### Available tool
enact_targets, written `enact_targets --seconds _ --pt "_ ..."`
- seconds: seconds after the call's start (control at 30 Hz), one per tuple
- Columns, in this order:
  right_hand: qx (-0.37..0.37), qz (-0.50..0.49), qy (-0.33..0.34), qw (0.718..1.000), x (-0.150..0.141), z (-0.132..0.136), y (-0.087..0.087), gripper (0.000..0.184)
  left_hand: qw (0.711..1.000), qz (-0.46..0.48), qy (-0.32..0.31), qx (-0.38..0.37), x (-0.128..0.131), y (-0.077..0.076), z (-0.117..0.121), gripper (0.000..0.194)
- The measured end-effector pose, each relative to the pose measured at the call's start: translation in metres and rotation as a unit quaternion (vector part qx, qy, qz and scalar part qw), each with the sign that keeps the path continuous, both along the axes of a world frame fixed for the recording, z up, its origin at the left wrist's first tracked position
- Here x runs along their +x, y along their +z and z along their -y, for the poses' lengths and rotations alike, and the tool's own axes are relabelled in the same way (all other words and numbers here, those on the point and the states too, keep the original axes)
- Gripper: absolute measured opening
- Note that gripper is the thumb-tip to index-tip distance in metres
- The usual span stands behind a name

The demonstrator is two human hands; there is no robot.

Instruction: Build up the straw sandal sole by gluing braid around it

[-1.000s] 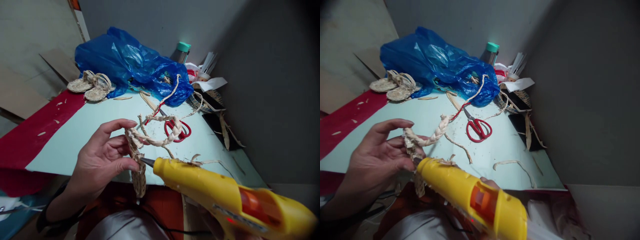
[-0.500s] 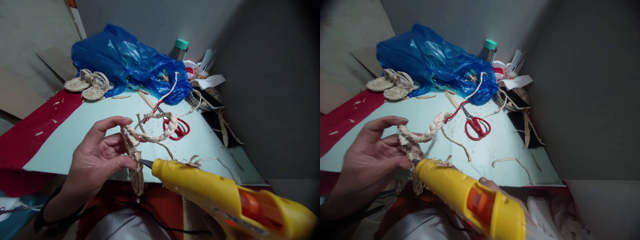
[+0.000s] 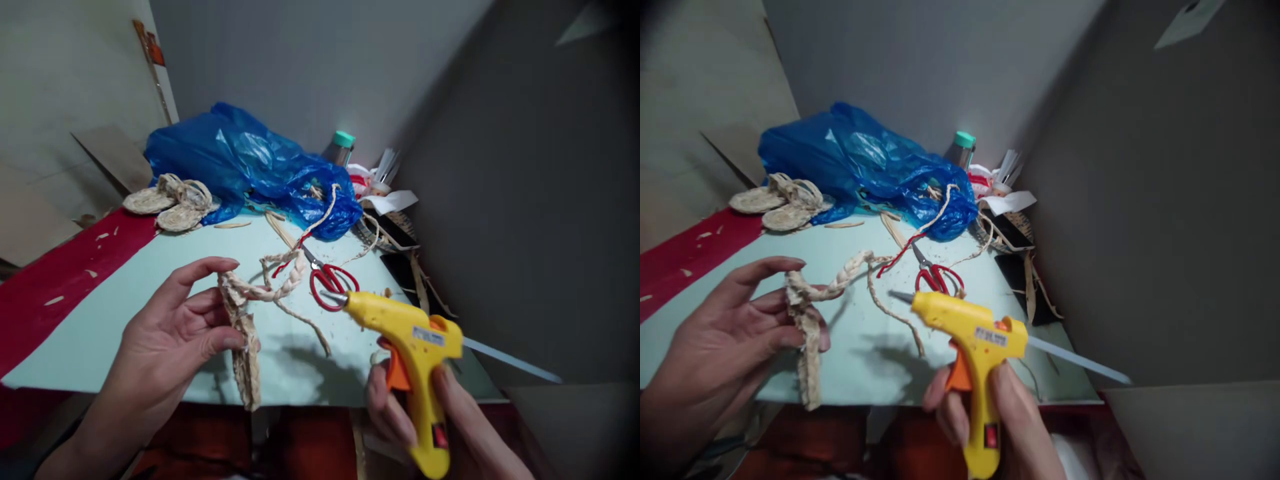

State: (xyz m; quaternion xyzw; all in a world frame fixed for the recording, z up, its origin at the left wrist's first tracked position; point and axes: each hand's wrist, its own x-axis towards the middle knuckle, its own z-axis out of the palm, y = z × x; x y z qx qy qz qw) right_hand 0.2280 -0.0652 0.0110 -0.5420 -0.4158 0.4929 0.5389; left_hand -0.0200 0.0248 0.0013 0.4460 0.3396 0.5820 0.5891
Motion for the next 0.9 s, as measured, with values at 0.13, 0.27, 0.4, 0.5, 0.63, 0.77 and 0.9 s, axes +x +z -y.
enact_targets --seconds 0.13,0.27,0.4,0.5,0.63,0.77,0.9 --pt "-0.048 -0.150 -0.030 0.987 0.010 -0.030 0.002 0.041 0.999 0.004 0.030 -0.040 -0.004 0.004 -0.005 0.067" --pt "-0.064 -0.083 -0.037 0.994 0.025 -0.060 -0.012 0.044 0.998 -0.006 0.042 -0.043 -0.003 0.011 -0.007 0.068" --pt "-0.074 -0.026 0.006 0.997 0.033 -0.088 -0.019 0.046 0.997 -0.024 0.050 -0.054 0.004 0.014 -0.007 0.062" --pt "-0.100 0.015 0.052 0.994 0.036 -0.103 -0.018 0.051 0.996 -0.034 0.057 -0.065 0.010 0.017 -0.007 0.055" --pt "-0.124 0.104 0.078 0.984 0.043 -0.120 -0.013 0.057 0.996 -0.028 0.051 -0.065 0.017 0.021 -0.007 0.058" --pt "-0.106 0.268 0.088 0.954 0.056 -0.129 -0.010 0.062 0.997 -0.014 0.032 -0.062 0.020 0.023 -0.008 0.063" --pt "-0.037 0.477 -0.005 0.878 0.064 -0.117 -0.006 0.047 0.997 -0.008 0.028 -0.069 0.022 0.020 -0.007 0.059"
